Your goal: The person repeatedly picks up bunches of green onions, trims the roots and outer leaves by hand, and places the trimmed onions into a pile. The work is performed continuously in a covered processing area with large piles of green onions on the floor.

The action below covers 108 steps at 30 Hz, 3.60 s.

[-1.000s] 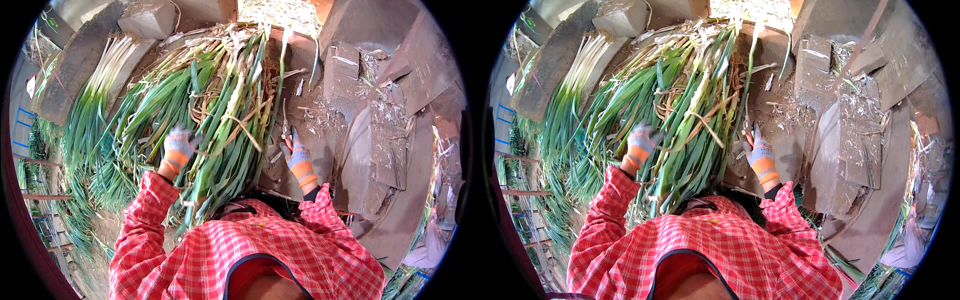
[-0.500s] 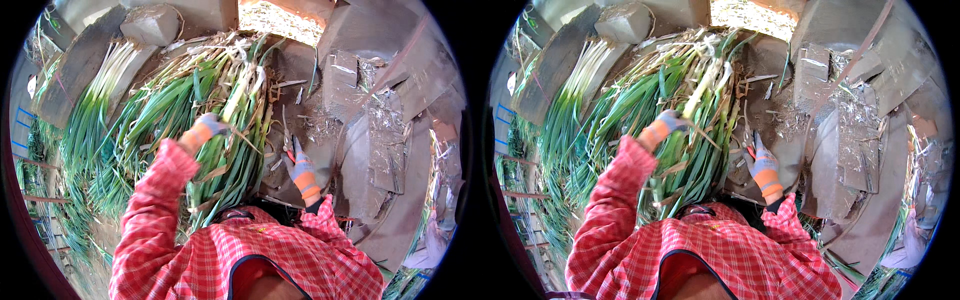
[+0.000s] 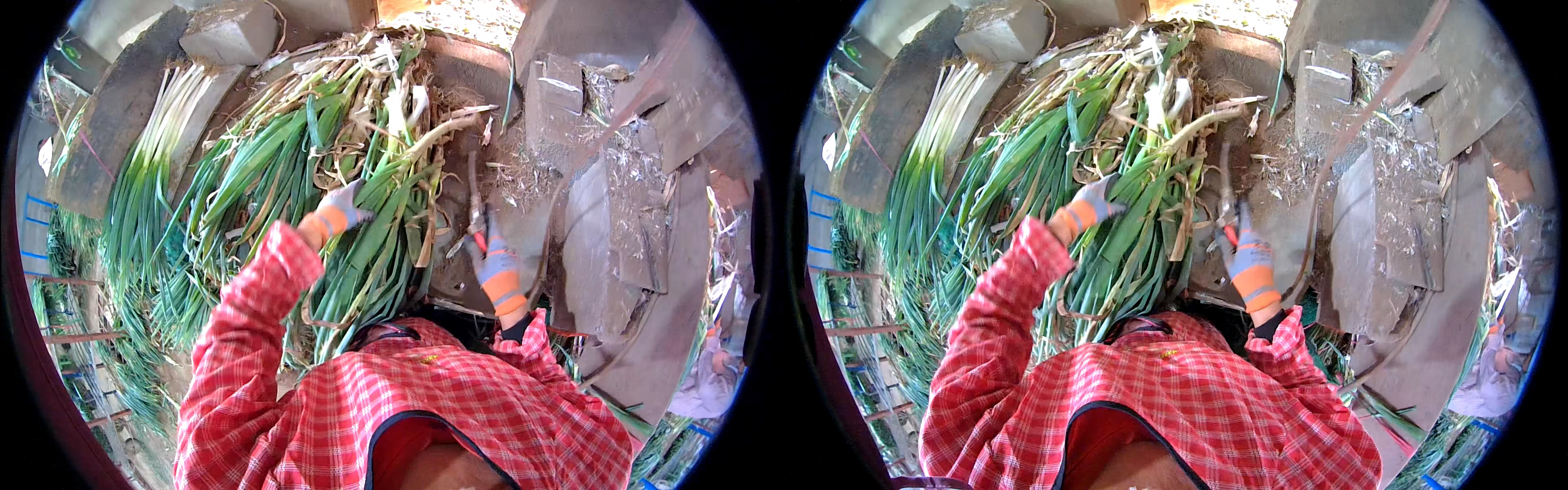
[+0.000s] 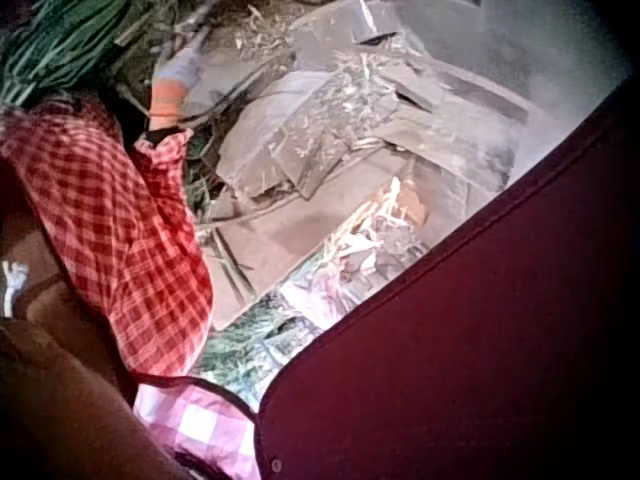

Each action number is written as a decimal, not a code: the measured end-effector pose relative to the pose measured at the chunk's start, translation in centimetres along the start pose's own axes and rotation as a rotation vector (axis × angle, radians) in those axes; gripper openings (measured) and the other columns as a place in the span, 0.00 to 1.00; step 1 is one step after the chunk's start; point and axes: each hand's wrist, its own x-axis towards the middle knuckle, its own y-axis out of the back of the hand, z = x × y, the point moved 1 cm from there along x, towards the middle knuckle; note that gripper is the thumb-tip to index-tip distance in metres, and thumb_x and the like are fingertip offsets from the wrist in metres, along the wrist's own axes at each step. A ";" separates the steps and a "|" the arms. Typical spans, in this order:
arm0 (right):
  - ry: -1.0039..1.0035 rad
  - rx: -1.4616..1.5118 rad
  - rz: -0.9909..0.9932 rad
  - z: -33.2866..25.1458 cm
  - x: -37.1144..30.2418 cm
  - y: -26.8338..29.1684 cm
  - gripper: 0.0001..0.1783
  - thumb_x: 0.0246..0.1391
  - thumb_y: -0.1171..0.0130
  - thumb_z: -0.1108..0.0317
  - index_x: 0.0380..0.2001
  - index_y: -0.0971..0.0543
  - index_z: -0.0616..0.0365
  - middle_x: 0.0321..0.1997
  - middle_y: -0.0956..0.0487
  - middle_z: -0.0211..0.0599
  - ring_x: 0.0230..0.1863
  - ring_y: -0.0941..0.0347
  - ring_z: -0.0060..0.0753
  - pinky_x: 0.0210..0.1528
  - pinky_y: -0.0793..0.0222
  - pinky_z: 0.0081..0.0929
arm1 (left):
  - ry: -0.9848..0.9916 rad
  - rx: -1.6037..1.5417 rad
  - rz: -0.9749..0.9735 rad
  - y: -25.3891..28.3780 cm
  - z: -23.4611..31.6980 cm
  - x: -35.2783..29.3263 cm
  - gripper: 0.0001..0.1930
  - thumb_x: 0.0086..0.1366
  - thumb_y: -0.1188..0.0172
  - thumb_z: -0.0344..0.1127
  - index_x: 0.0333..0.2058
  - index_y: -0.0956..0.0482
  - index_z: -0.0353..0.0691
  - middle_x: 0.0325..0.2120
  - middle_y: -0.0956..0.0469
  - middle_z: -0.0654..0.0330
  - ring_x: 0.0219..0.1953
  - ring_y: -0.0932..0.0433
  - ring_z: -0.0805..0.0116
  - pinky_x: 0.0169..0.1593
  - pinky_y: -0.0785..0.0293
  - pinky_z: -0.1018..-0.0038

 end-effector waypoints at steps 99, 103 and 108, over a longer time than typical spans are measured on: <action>-0.422 -0.238 -0.067 7.4 20.6 -7.9 0.41 0.47 0.40 0.40 0.61 0.36 0.48 0.45 0.21 0.49 0.46 0.25 0.52 0.47 0.31 0.46 | 0.166 0.395 -0.162 -2.4 7.3 6.8 0.31 0.45 0.34 0.61 0.38 0.17 0.39 0.40 0.19 0.52 0.44 0.20 0.59 0.45 0.26 0.67; -0.083 -0.496 0.354 8.6 15.6 -8.3 0.37 0.45 0.33 0.49 0.57 0.30 0.53 0.52 0.25 0.48 0.51 0.27 0.48 0.52 0.32 0.43 | -0.013 0.004 -0.012 -1.5 1.0 8.3 0.33 0.39 0.26 0.58 0.32 0.18 0.31 0.25 0.19 0.53 0.27 0.21 0.63 0.36 0.26 0.68; -0.253 1.253 -0.180 -2.1 12.2 -6.2 0.22 0.57 0.41 0.54 0.46 0.22 0.62 0.40 0.20 0.33 0.40 0.24 0.25 0.45 0.29 0.24 | -0.075 -0.490 -0.195 4.1 3.4 2.0 0.22 0.46 0.26 0.45 0.32 0.18 0.30 0.20 0.23 0.62 0.24 0.30 0.77 0.30 0.32 0.74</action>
